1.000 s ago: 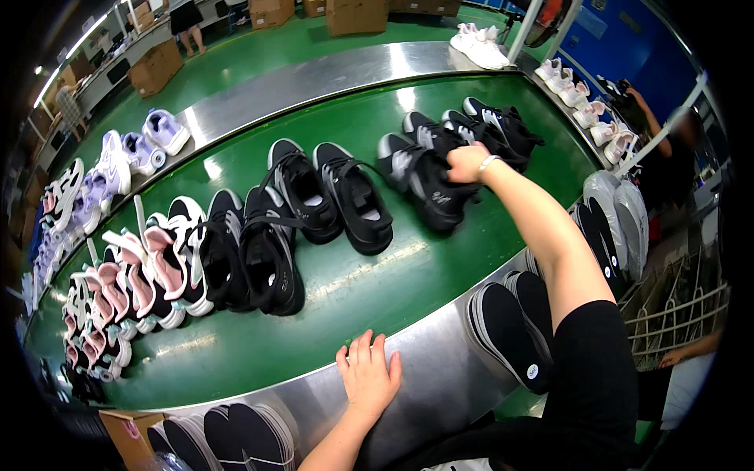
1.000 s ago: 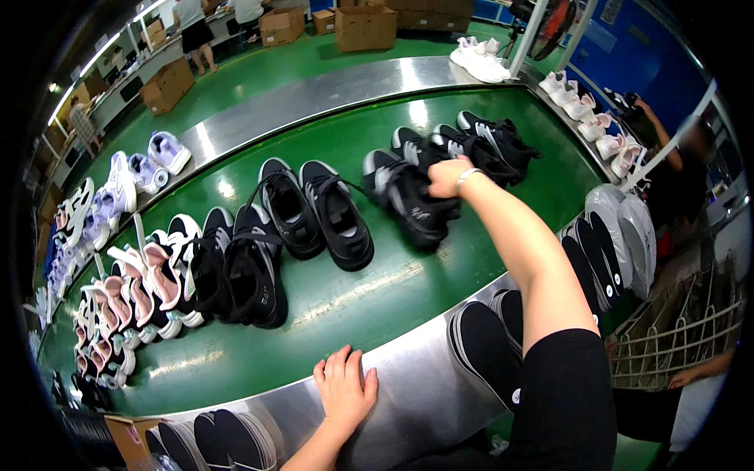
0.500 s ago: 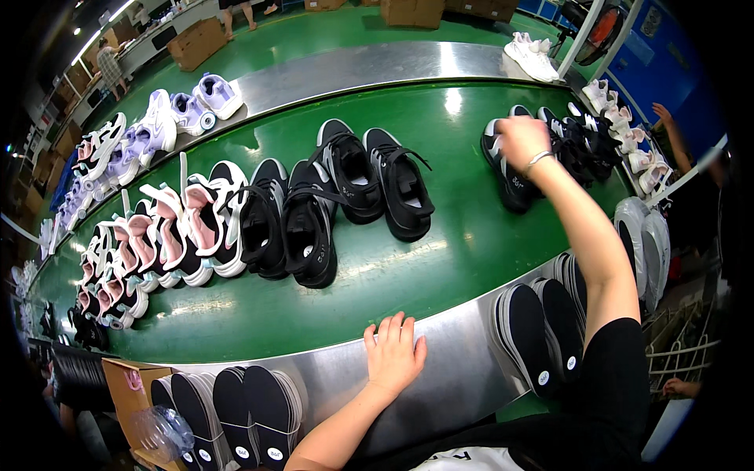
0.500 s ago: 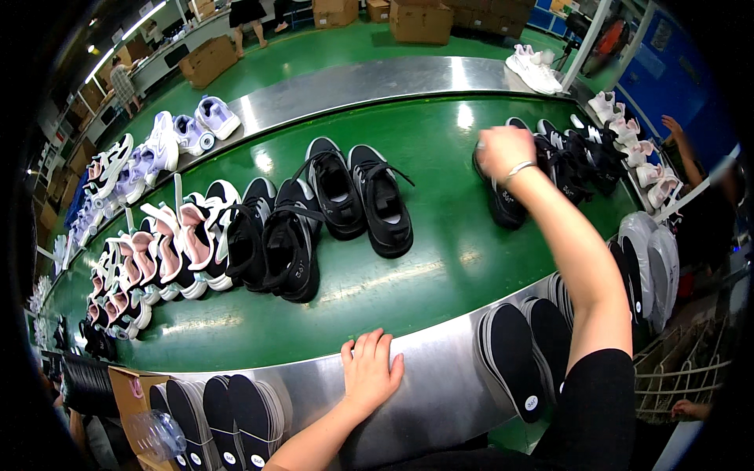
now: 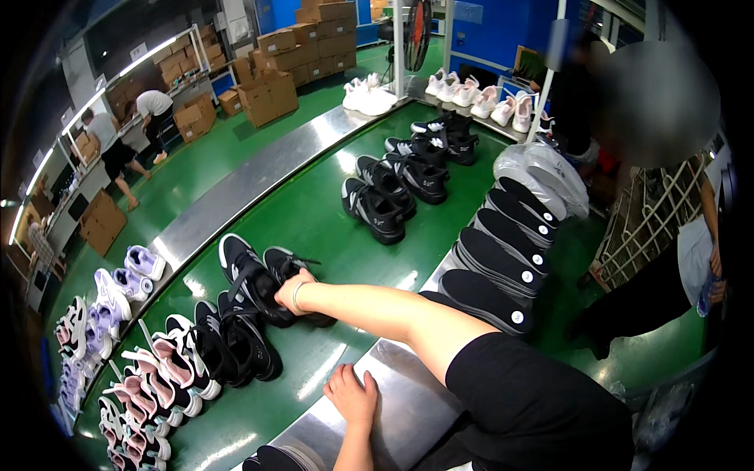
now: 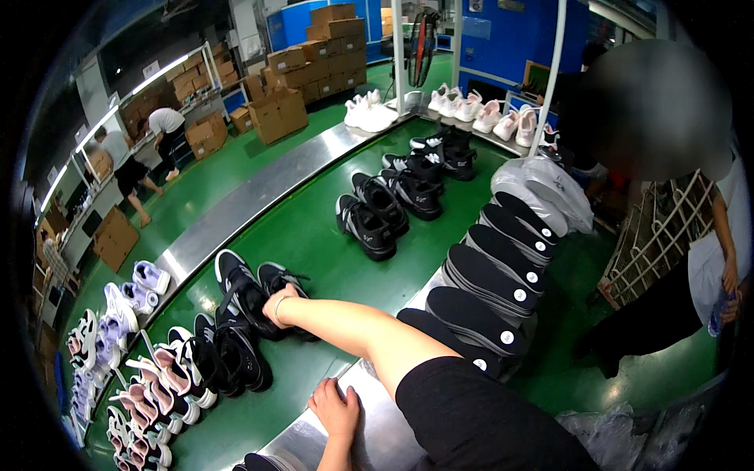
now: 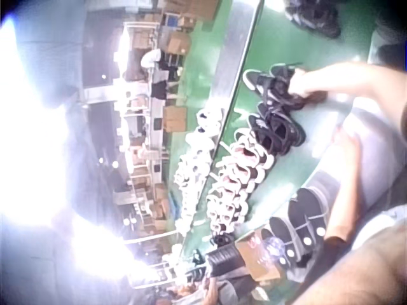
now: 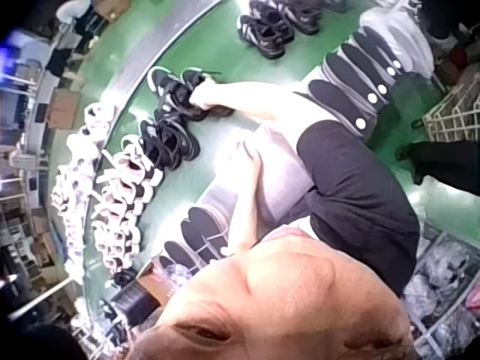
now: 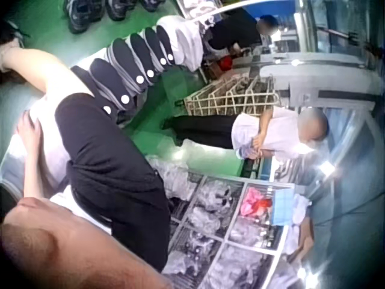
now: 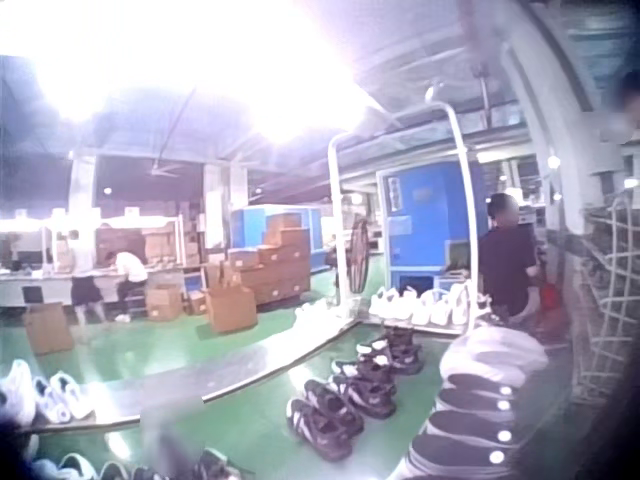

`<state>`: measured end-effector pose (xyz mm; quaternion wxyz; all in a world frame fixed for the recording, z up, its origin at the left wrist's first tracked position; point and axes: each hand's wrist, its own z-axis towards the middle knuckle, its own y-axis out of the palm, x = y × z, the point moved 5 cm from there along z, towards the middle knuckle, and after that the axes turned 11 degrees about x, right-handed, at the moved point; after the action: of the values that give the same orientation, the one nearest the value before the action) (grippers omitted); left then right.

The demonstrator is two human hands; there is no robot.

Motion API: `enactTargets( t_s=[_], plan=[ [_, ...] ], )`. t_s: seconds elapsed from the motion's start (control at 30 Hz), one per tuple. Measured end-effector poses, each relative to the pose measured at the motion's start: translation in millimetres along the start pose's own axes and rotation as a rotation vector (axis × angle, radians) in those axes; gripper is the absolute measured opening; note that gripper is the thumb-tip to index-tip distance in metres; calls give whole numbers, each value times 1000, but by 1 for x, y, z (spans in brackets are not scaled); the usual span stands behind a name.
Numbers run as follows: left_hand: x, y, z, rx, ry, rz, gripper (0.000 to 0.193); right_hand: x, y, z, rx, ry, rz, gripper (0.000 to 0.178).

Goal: The person inserts white insoles into black shoes, adjusts the shoe tongues, and organizes the completed pairs on a green work surface.

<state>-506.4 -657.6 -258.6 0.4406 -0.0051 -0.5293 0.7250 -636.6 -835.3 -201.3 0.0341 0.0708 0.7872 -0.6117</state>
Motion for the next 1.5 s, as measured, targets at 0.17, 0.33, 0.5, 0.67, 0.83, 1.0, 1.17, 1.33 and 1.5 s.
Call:
enactTargets(
  t_s=[0.17,0.33,0.5,0.67,0.83,1.0,1.17,1.33,1.5],
  plan=[
    [-48,-4,-16,303,-556,-623,30,0,-21,-58,-56,-67,-32,36],
    [-10,-61,-13,345,-814,-974,47,-16,-3,-153,-127,-242,-12,32],
    [23,-65,-44,126,-631,-898,67,-54,8,-269,-61,-351,-70,22],
    [32,-81,-82,135,-753,-737,76,-48,35,-321,68,-267,163,31],
    [36,-110,-60,122,-235,-261,65,11,14,-340,525,-2,493,28],
    [48,-106,-31,149,142,-225,32,76,46,-337,560,393,55,37],
    [21,-108,-4,28,-152,-438,22,82,50,-329,436,514,-21,43],
    [-1,-87,7,-249,-533,-683,24,74,3,-348,804,319,443,15],
    [-8,-76,-7,-208,-682,-755,28,-47,-50,-360,507,-416,212,7]
  ],
)
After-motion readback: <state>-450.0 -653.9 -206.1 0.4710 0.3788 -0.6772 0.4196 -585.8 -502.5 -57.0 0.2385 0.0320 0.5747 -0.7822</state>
